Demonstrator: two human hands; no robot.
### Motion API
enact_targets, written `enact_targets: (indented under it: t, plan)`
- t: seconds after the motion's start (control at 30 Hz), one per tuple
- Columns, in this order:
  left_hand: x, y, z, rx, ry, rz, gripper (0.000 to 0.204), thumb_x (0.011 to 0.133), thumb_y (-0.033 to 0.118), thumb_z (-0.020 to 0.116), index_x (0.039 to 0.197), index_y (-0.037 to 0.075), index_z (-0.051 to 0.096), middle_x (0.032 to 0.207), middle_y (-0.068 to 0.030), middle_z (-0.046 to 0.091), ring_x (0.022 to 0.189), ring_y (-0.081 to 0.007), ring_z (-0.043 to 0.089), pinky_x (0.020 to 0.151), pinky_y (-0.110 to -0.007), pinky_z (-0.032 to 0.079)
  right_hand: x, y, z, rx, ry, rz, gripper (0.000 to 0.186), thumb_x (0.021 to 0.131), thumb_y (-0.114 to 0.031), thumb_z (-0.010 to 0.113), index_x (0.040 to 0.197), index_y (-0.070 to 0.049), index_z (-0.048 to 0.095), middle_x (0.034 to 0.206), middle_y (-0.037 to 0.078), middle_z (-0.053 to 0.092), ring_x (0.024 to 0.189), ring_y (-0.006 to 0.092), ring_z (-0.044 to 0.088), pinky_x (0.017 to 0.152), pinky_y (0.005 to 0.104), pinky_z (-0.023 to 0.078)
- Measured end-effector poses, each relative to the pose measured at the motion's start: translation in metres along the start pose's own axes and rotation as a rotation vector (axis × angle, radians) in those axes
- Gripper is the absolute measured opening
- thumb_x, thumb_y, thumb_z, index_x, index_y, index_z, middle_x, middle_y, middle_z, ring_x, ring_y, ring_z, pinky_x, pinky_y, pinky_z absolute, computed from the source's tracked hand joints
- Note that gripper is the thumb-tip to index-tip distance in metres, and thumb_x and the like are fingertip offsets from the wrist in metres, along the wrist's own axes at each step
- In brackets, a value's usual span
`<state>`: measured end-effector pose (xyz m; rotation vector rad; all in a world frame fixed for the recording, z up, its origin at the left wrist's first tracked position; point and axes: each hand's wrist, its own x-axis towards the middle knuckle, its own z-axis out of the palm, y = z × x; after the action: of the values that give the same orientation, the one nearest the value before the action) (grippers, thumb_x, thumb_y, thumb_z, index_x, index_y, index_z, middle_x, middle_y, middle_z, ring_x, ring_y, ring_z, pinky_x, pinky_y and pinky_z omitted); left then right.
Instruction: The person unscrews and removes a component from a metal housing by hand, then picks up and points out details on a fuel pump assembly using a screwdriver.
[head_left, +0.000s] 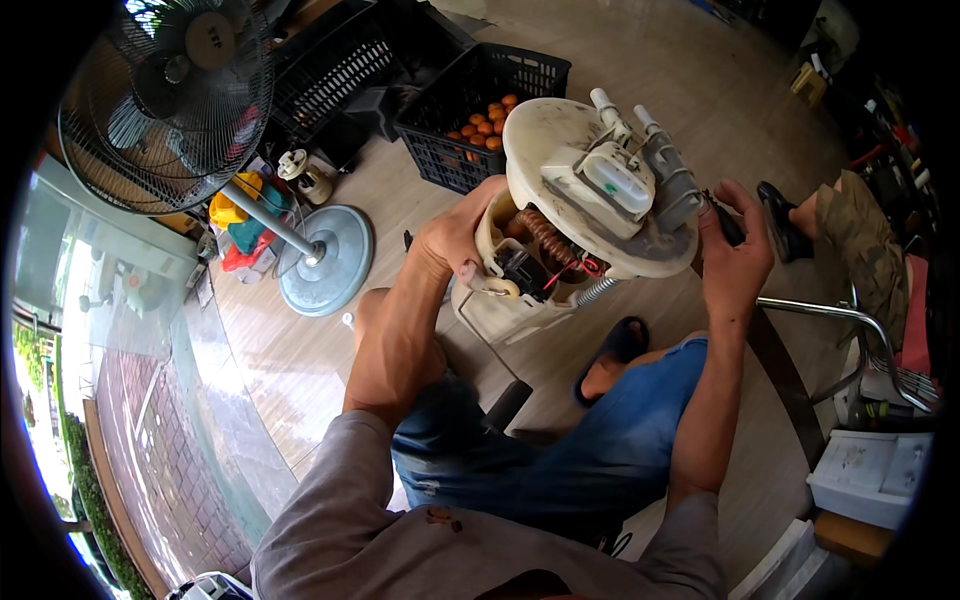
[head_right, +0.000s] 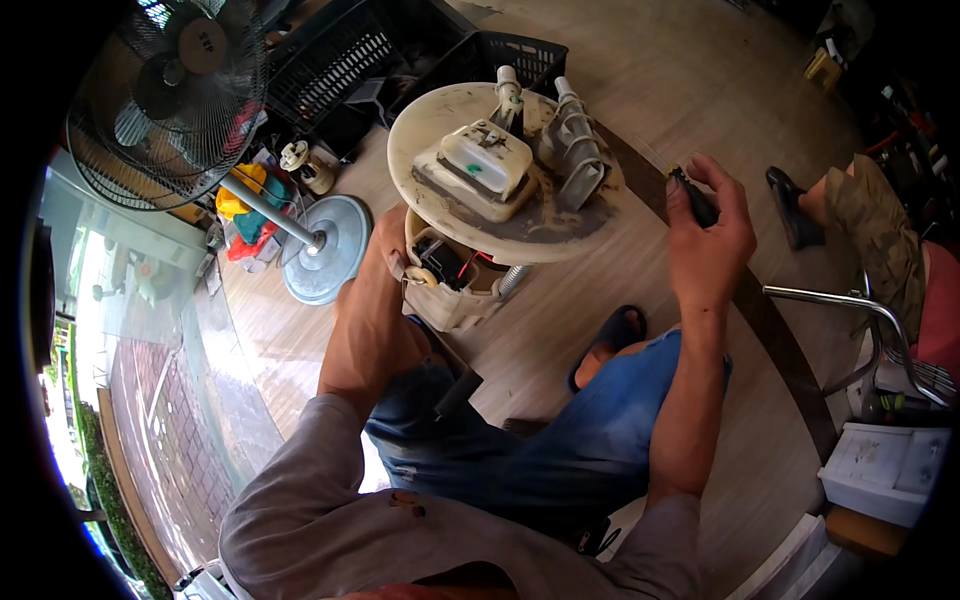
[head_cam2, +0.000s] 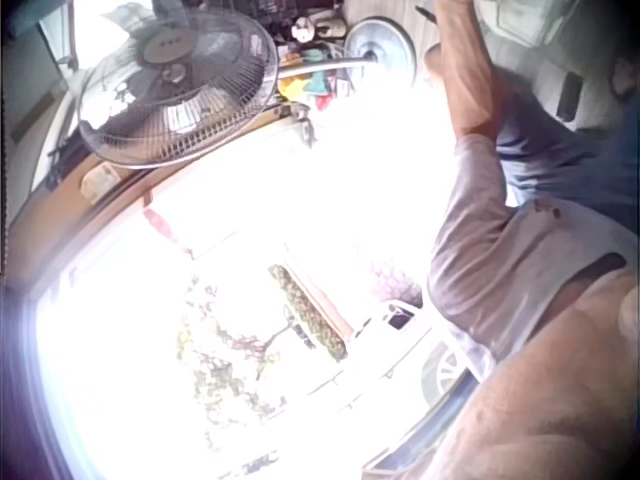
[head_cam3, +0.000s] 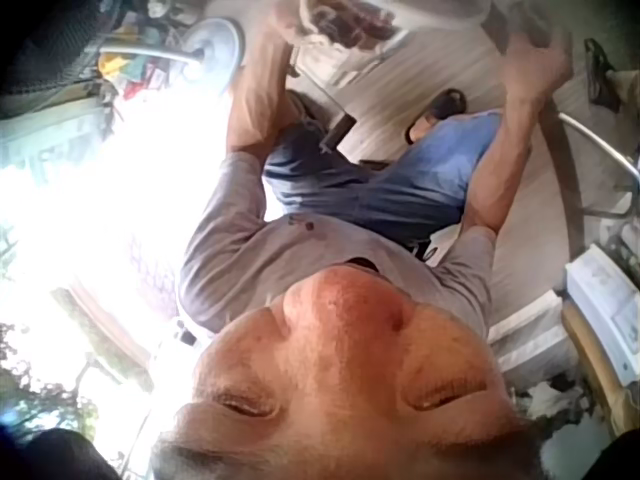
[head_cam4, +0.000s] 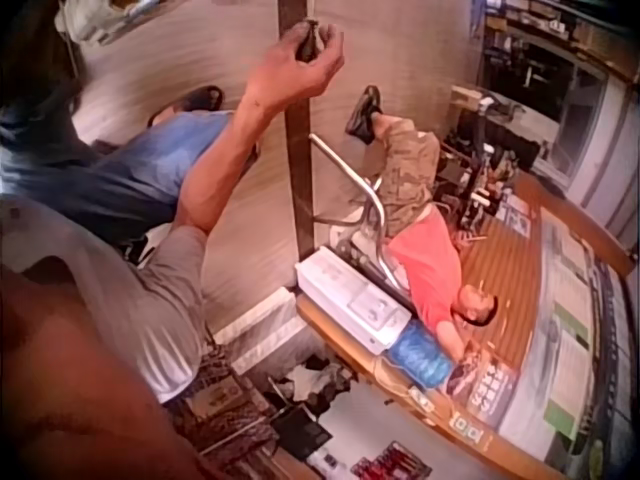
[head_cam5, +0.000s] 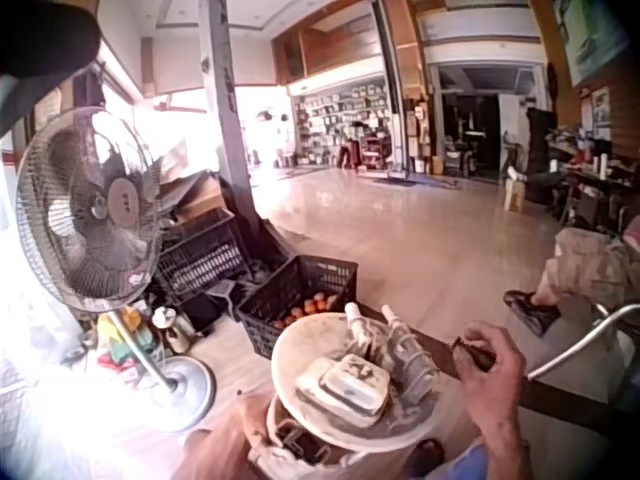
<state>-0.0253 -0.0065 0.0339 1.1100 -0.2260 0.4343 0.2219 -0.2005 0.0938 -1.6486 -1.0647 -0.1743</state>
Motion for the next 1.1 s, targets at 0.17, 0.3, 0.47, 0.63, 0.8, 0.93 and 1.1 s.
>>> enact_targets:
  t: [0.17, 0.3, 0.47, 0.63, 0.8, 0.93, 1.1]
  plan:
    - [0.003, 0.003, 0.006, 0.109, -0.037, -0.013, 0.114, 0.045, 0.032, 0.099, 0.139, -0.011, 0.050, 0.130, -0.0151, 0.063, 0.116, -0.0199, 0.062, 0.104, -0.029, 0.047, 0.000, 0.004, 0.002, 0.160, 0.071, 0.052, 0.040, 0.091, -0.009, 0.077, 0.128, -0.002, 0.064, 0.105, 0.006, 0.071, 0.100, 0.0135, 0.063, 0.087, 0.0292, 0.052]
    - [0.001, 0.034, 0.054, 0.015, 0.153, -0.180, 0.115, 0.045, 0.030, 0.099, 0.140, -0.011, 0.048, 0.131, -0.0160, 0.063, 0.116, -0.0203, 0.062, 0.104, -0.029, 0.046, 0.001, -0.005, -0.003, 0.306, 0.128, 0.072, 0.047, 0.090, -0.009, 0.078, 0.133, -0.001, 0.058, 0.103, 0.008, 0.071, 0.081, 0.0104, 0.063, 0.065, 0.0251, 0.050]
    - [0.007, 0.037, 0.056, 0.161, 0.108, -0.118, 0.118, 0.047, 0.026, 0.098, 0.145, -0.009, 0.043, 0.133, -0.0155, 0.062, 0.119, -0.0203, 0.061, 0.107, -0.031, 0.045, 0.004, -0.008, -0.007, 0.501, 0.218, 0.152, 0.052, 0.089, -0.012, 0.079, 0.134, -0.001, 0.056, 0.099, 0.008, 0.071, 0.060, 0.0069, 0.056, 0.046, 0.0217, 0.038]
    - [0.011, 0.036, 0.057, 0.451, 0.097, -0.067, 0.115, 0.049, 0.023, 0.099, 0.145, -0.004, 0.044, 0.132, -0.0109, 0.062, 0.120, -0.0193, 0.058, 0.109, -0.032, 0.043, 0.009, -0.002, -0.014, 0.564, 0.226, 0.183, 0.049, 0.088, -0.010, 0.079, 0.131, 0.001, 0.057, 0.098, 0.009, 0.069, 0.059, 0.0089, 0.054, 0.048, 0.0231, 0.038]
    - [0.010, 0.029, 0.073, 0.578, 0.211, -0.001, 0.111, 0.052, 0.021, 0.100, 0.145, -0.001, 0.043, 0.132, -0.0089, 0.060, 0.122, -0.0181, 0.056, 0.109, -0.033, 0.042, 0.013, 0.000, -0.028, 0.767, 0.278, 0.194, 0.046, 0.088, -0.003, 0.074, 0.130, 0.001, 0.055, 0.099, 0.009, 0.066, 0.068, 0.0123, 0.057, 0.055, 0.0260, 0.043]
    - [0.011, 0.016, 0.081, 0.660, 0.346, 0.066, 0.113, 0.055, 0.021, 0.100, 0.147, 0.000, 0.038, 0.132, -0.0107, 0.059, 0.124, -0.0191, 0.055, 0.109, -0.034, 0.042, 0.015, 0.008, -0.037, 0.931, 0.235, 0.257, 0.042, 0.091, -0.004, 0.070, 0.130, 0.000, 0.054, 0.104, 0.008, 0.065, 0.077, 0.0145, 0.058, 0.060, 0.0289, 0.045]
    - [0.020, -0.004, 0.086, 0.678, 0.413, 0.138, 0.114, 0.058, 0.022, 0.099, 0.146, -0.001, 0.031, 0.130, -0.0144, 0.058, 0.125, -0.0214, 0.054, 0.109, -0.037, 0.042, 0.011, 0.000, -0.047, 0.829, 0.365, 0.122, 0.035, 0.096, -0.012, 0.068, 0.126, 0.000, 0.055, 0.111, 0.008, 0.064, 0.076, 0.0138, 0.057, 0.058, 0.0265, 0.044]
